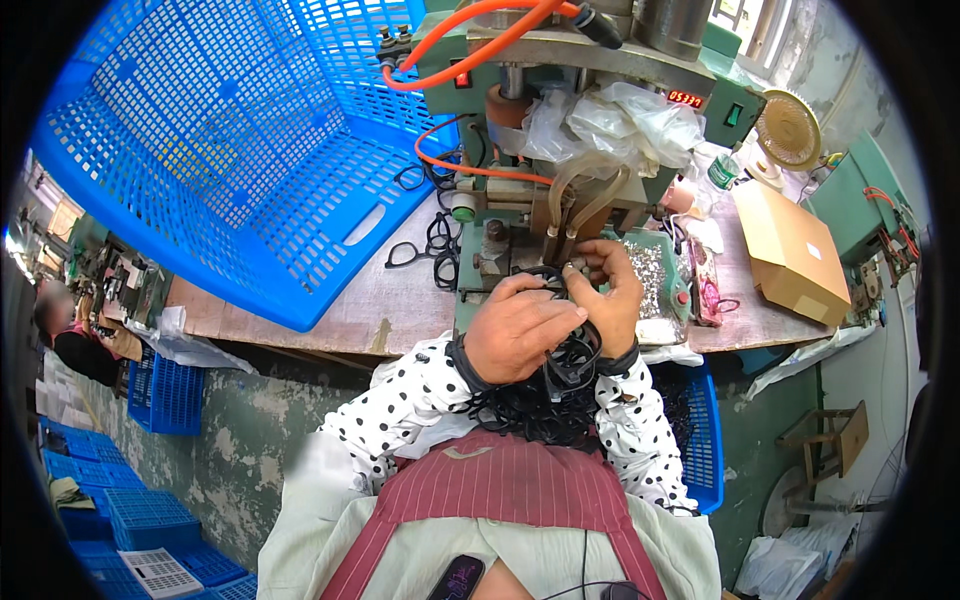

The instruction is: The person repeatedly picks up black eyeglass frames from a blue basket, places them into a press machine, and then removes them to place on the table. The person also handles small metal components from a tray and places them into the machine alongside the frames.

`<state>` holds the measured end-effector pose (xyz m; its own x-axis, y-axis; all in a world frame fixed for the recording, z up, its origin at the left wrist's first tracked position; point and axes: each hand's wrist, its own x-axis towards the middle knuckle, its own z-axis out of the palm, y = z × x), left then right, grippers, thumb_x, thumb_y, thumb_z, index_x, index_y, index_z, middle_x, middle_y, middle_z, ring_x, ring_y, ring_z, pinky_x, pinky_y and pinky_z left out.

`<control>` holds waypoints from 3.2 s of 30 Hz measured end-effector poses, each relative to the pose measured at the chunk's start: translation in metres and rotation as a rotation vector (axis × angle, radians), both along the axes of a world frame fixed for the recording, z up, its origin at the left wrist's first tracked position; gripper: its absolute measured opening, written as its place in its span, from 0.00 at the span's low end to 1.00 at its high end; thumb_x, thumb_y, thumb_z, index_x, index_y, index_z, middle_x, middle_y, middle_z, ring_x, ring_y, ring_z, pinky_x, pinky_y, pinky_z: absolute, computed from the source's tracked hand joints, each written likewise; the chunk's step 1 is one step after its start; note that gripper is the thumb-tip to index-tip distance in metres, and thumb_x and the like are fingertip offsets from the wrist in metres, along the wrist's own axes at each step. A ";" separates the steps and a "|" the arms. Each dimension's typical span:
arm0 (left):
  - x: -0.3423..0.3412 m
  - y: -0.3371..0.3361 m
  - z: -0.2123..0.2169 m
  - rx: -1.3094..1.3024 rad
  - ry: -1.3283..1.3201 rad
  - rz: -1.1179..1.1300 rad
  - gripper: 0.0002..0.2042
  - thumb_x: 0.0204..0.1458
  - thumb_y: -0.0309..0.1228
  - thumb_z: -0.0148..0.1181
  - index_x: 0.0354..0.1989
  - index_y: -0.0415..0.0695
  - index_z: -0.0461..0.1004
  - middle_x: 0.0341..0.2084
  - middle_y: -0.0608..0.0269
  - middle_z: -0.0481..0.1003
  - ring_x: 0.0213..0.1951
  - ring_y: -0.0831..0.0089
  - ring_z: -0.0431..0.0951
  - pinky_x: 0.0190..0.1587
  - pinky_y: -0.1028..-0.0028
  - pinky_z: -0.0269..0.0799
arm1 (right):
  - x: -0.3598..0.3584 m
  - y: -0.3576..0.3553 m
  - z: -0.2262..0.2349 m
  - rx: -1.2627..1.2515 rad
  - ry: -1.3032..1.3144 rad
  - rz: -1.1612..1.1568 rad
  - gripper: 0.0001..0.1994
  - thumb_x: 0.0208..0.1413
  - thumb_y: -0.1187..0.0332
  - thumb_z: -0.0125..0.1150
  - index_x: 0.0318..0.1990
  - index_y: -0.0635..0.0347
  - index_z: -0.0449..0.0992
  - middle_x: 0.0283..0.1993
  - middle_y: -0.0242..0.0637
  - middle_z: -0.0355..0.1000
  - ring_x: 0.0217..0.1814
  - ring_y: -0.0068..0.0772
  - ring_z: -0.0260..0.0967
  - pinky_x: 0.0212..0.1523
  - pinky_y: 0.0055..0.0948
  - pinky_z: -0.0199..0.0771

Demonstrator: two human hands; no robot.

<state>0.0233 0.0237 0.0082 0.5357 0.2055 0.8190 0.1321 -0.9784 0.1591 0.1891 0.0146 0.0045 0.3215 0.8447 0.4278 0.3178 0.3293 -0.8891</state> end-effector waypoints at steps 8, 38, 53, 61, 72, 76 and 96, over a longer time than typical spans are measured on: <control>-0.008 -0.012 -0.003 0.024 0.002 -0.142 0.25 0.37 0.20 0.60 0.51 0.39 0.72 0.39 0.57 0.76 0.36 0.59 0.75 0.46 0.60 0.69 | -0.016 0.014 0.004 0.080 0.200 0.070 0.19 0.43 0.77 0.66 0.44 0.68 0.68 0.34 0.39 0.73 0.35 0.24 0.72 0.38 0.24 0.72; -0.041 0.038 -0.030 0.014 -0.137 0.216 0.12 0.56 0.38 0.58 0.42 0.43 0.73 0.38 0.57 0.74 0.37 0.60 0.73 0.40 0.61 0.66 | 0.117 -0.002 -0.109 -0.041 -0.359 -0.567 0.04 0.53 0.71 0.62 0.36 0.59 0.78 0.29 0.43 0.77 0.29 0.45 0.76 0.31 0.37 0.74; -0.089 0.153 -0.153 -0.825 0.166 0.996 0.14 0.46 0.38 0.65 0.42 0.50 0.77 0.34 0.50 0.70 0.36 0.53 0.75 0.42 0.60 0.71 | 0.109 -0.002 -0.105 0.094 -0.567 -0.560 0.06 0.56 0.76 0.56 0.40 0.62 0.69 0.29 0.48 0.74 0.31 0.53 0.73 0.30 0.45 0.70; -0.100 0.122 -0.141 -0.630 0.174 0.946 0.09 0.49 0.34 0.61 0.34 0.44 0.72 0.35 0.54 0.69 0.37 0.54 0.74 0.38 0.59 0.71 | 0.086 0.006 -0.061 0.010 -0.514 -0.513 0.03 0.49 0.74 0.61 0.32 0.55 0.75 0.29 0.37 0.73 0.35 0.47 0.70 0.36 0.41 0.67; -0.100 0.109 -0.124 -0.618 0.216 1.031 0.09 0.52 0.35 0.59 0.37 0.45 0.72 0.36 0.50 0.70 0.37 0.48 0.74 0.39 0.54 0.72 | 0.020 -0.014 0.021 -0.095 0.056 0.091 0.08 0.47 0.75 0.63 0.36 0.65 0.81 0.26 0.32 0.76 0.25 0.16 0.66 0.28 0.18 0.66; -0.093 0.094 -0.098 -0.572 -0.146 0.876 0.06 0.54 0.29 0.55 0.37 0.40 0.70 0.32 0.49 0.74 0.36 0.49 0.75 0.36 0.58 0.70 | 0.011 -0.002 0.011 -0.141 0.150 0.094 0.14 0.45 0.75 0.66 0.42 0.68 0.75 0.32 0.35 0.76 0.30 0.20 0.71 0.31 0.20 0.69; 0.001 0.006 -0.011 -0.046 0.115 -0.157 0.25 0.42 0.19 0.58 0.54 0.42 0.70 0.53 0.55 0.71 0.48 0.54 0.73 0.55 0.57 0.69 | 0.129 0.017 -0.085 -0.349 -0.593 -0.555 0.18 0.41 0.60 0.72 0.41 0.51 0.77 0.38 0.35 0.77 0.44 0.45 0.71 0.44 0.42 0.68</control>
